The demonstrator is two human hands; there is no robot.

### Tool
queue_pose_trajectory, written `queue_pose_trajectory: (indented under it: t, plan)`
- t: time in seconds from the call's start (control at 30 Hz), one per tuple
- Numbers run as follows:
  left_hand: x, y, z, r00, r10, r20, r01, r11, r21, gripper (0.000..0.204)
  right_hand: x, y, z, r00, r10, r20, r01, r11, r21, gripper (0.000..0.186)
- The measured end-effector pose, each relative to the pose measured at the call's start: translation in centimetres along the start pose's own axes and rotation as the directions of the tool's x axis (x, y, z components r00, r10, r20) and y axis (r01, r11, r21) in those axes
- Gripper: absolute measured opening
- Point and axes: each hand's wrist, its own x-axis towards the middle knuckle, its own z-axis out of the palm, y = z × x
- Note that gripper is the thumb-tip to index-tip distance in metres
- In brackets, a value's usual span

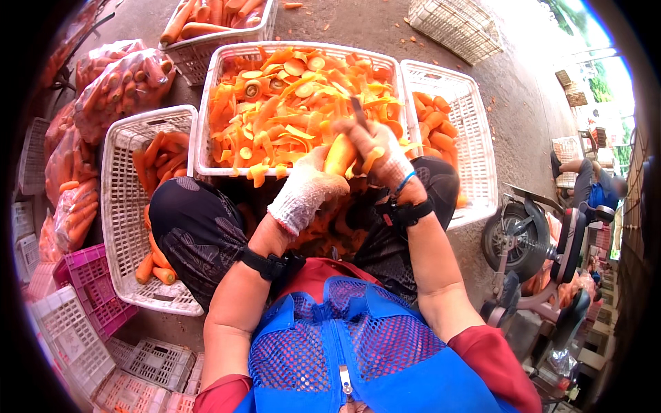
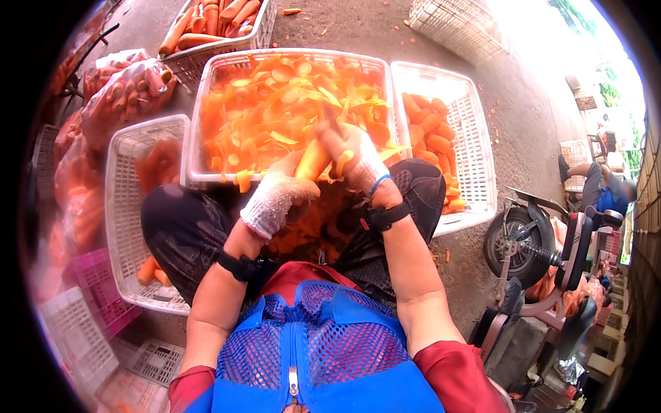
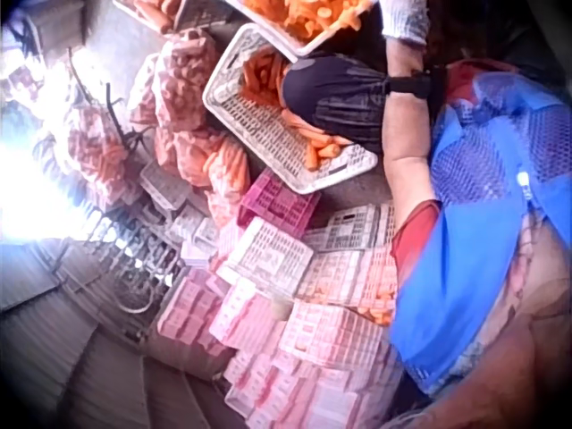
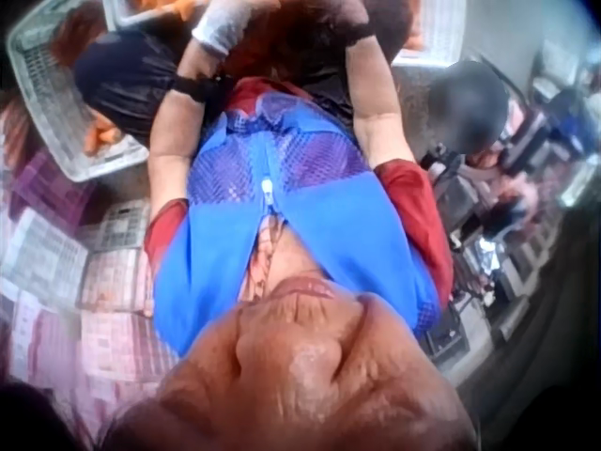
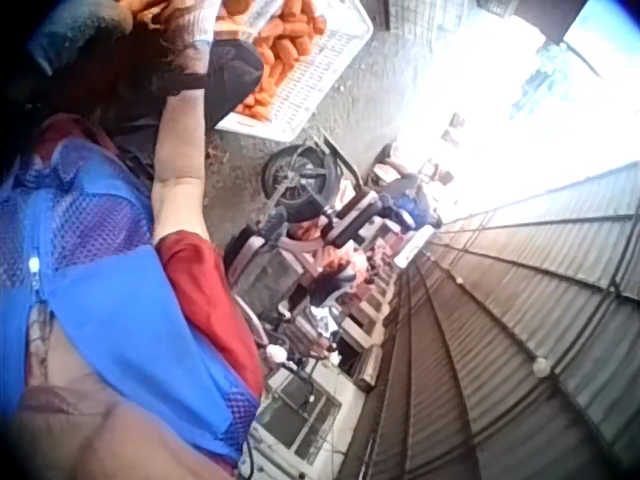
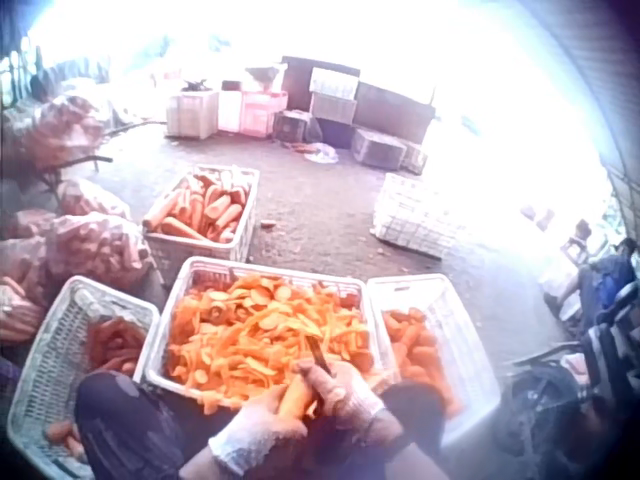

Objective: The person peels carrots by hand using a knife, picking them from a basket and placing the finished ones into another while the peels fall into a container.

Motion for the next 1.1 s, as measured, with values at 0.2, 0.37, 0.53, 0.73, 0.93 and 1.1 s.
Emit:
queue_pose_trajectory:
  t: [0.2,0.37,0.53,0.73,0.93,1.1]
  plan:
    - [-1.2,-0.3,-0.1,0.948,0.318,0.001,-0.313,0.934,-0.17,0.079,-0.4,3.0,3.4,0.982,0.147,0.117,-0.182,0.59,0.787,0.045]
    - [1.2,-2.1,-0.8,0.87,0.454,-0.193,-0.398,0.877,0.27,0.049,-1.2,4.7,6.8,0.972,0.097,-0.213,0.065,0.762,0.645,0.045]
    - [0.2,-2.8,-0.8,0.921,0.31,-0.238,-0.352,0.921,-0.165,0.037,-1.4,4.7,6.0,0.947,-0.104,-0.303,0.179,0.956,0.23,0.042]
    - [-1.5,-1.1,0.1,0.985,0.165,-0.053,-0.168,0.839,-0.517,0.043,2.3,2.5,-2.1,0.943,-0.033,-0.332,0.236,0.769,0.595,0.043]
    - [-3.0,-1.7,1.4,0.996,0.094,-0.006,-0.086,0.875,-0.477,0.041,-0.6,-2.7,2.0,0.938,-0.049,-0.343,0.308,0.569,0.762,0.05]
    - [-2.7,-1.3,0.5,0.988,0.144,0.057,-0.127,0.964,-0.234,0.038,-3.1,-3.5,6.7,0.938,-0.289,-0.189,0.344,0.738,0.58,0.05]
